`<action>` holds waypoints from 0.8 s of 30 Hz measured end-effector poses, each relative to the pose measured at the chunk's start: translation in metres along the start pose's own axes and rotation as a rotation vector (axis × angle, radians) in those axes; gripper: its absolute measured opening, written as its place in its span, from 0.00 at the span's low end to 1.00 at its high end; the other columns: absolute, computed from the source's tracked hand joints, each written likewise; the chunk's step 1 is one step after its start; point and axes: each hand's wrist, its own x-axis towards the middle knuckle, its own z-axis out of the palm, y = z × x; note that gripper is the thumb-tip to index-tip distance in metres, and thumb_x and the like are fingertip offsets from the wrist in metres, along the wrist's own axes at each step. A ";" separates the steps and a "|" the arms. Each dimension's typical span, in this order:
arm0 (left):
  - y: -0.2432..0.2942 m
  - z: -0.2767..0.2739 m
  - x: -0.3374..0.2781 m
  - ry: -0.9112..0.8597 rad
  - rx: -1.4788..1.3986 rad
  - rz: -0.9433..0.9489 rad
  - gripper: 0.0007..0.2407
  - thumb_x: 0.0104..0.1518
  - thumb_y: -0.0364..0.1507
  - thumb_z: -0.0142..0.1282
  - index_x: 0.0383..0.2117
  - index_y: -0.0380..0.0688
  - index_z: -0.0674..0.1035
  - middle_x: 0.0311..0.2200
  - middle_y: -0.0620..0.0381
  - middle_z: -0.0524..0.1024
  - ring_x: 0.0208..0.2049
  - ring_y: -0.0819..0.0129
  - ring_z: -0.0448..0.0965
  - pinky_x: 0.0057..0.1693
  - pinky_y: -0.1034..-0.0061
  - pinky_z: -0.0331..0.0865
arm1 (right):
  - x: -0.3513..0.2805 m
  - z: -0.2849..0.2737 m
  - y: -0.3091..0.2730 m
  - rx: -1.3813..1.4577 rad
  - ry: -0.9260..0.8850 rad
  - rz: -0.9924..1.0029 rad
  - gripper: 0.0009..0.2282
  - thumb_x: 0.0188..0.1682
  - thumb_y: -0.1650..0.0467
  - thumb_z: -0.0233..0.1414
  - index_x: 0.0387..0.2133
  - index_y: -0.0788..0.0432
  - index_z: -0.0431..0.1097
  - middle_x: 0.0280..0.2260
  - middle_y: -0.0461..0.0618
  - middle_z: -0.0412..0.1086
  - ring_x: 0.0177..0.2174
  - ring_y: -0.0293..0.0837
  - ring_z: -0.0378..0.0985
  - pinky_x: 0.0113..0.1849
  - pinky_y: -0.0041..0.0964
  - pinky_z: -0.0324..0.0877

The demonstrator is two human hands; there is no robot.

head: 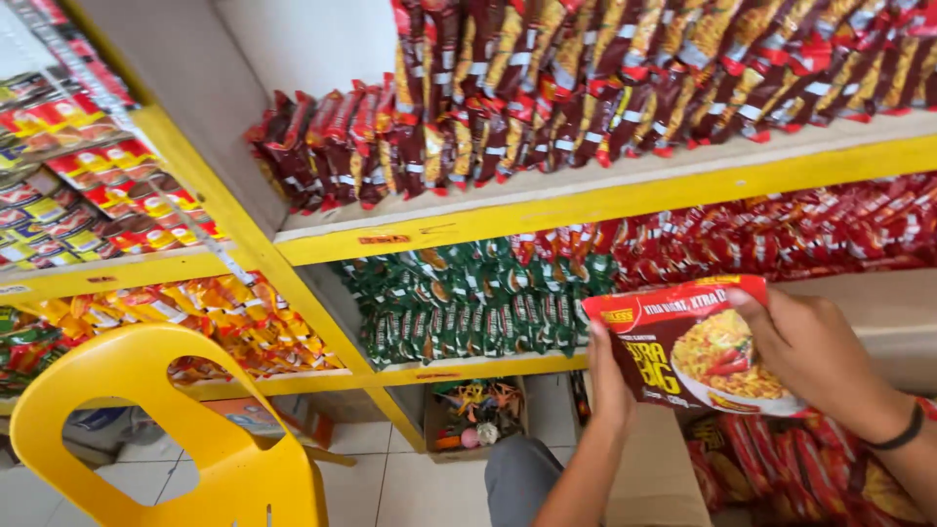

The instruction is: Stocking grocery store shelves with instant noodle packs from a cardboard box on the floor.

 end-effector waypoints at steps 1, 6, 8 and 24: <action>0.000 -0.010 -0.002 -0.008 -0.009 0.008 0.20 0.60 0.47 0.46 0.49 0.47 0.77 0.43 0.63 0.82 0.46 0.74 0.82 0.56 0.72 0.72 | 0.005 0.004 -0.015 -0.007 0.007 -0.010 0.17 0.58 0.61 0.50 0.32 0.66 0.72 0.19 0.68 0.68 0.21 0.63 0.74 0.27 0.54 0.68; 0.041 -0.039 0.022 -0.092 0.171 0.154 0.24 0.65 0.48 0.47 0.50 0.35 0.77 0.46 0.55 0.81 0.46 0.69 0.79 0.54 0.69 0.72 | 0.052 0.002 -0.087 0.165 -0.357 -0.255 0.18 0.52 0.58 0.52 0.46 0.58 0.70 0.29 0.58 0.77 0.29 0.54 0.82 0.33 0.49 0.74; 0.091 -0.045 0.038 -0.071 0.288 0.225 0.23 0.65 0.46 0.47 0.49 0.36 0.77 0.44 0.56 0.81 0.44 0.71 0.79 0.53 0.71 0.72 | 0.083 -0.015 -0.136 0.097 -0.491 -0.316 0.21 0.51 0.56 0.52 0.54 0.52 0.66 0.34 0.55 0.78 0.33 0.49 0.83 0.36 0.46 0.76; 0.481 0.049 0.252 0.067 1.004 1.042 0.25 0.68 0.43 0.42 0.60 0.32 0.72 0.59 0.38 0.74 0.61 0.52 0.73 0.65 0.66 0.62 | 0.299 0.032 -0.406 0.125 0.021 -0.446 0.16 0.46 0.64 0.57 0.48 0.51 0.76 0.32 0.64 0.78 0.33 0.56 0.82 0.41 0.48 0.75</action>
